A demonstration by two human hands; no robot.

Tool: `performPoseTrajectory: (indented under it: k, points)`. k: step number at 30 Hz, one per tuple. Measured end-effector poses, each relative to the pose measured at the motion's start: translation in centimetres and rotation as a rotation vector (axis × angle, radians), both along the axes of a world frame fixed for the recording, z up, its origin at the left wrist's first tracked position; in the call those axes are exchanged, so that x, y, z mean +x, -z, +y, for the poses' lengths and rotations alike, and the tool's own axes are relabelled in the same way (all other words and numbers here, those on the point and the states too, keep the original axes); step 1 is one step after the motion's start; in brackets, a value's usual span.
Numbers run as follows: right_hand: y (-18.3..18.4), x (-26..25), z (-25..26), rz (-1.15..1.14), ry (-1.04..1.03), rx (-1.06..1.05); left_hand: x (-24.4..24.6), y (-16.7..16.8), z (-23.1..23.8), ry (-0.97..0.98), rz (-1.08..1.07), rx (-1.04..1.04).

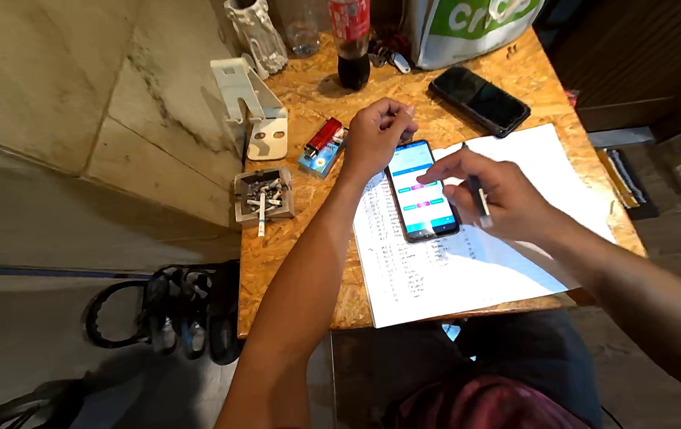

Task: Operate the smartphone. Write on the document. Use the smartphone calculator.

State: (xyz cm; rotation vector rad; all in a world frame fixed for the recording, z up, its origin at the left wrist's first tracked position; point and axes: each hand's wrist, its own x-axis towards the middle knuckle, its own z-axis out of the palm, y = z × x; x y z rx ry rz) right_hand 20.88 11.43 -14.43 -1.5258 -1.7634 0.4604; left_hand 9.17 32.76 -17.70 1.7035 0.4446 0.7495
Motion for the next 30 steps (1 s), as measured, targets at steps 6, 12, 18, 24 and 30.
performPoseTrajectory:
  k: [6, 12, 18, 24, 30]
  points:
    - [0.5, 1.2, 0.1, 0.168, 0.038, 0.068, 0.1, -0.3, 0.1, 0.007, 0.002, -0.004]
    - [1.3, 1.3, -0.2, 0.244, 0.092, 0.084, 0.2, -0.3, 0.1, 0.002, -0.010, -0.007]
    - [1.4, 0.8, -0.5, 0.244, 0.128, 0.060, 0.1, -0.3, 0.0, 0.000, -0.001, 0.005]
    - [1.5, 0.5, -0.5, 0.213, 0.108, 0.077, 0.2, -0.2, 0.0, 0.001, -0.009, 0.005]
    - [1.8, 0.6, -0.5, 0.149, 0.088, 0.065, 0.2, -0.4, -0.1, -0.018, 0.010, 0.010]
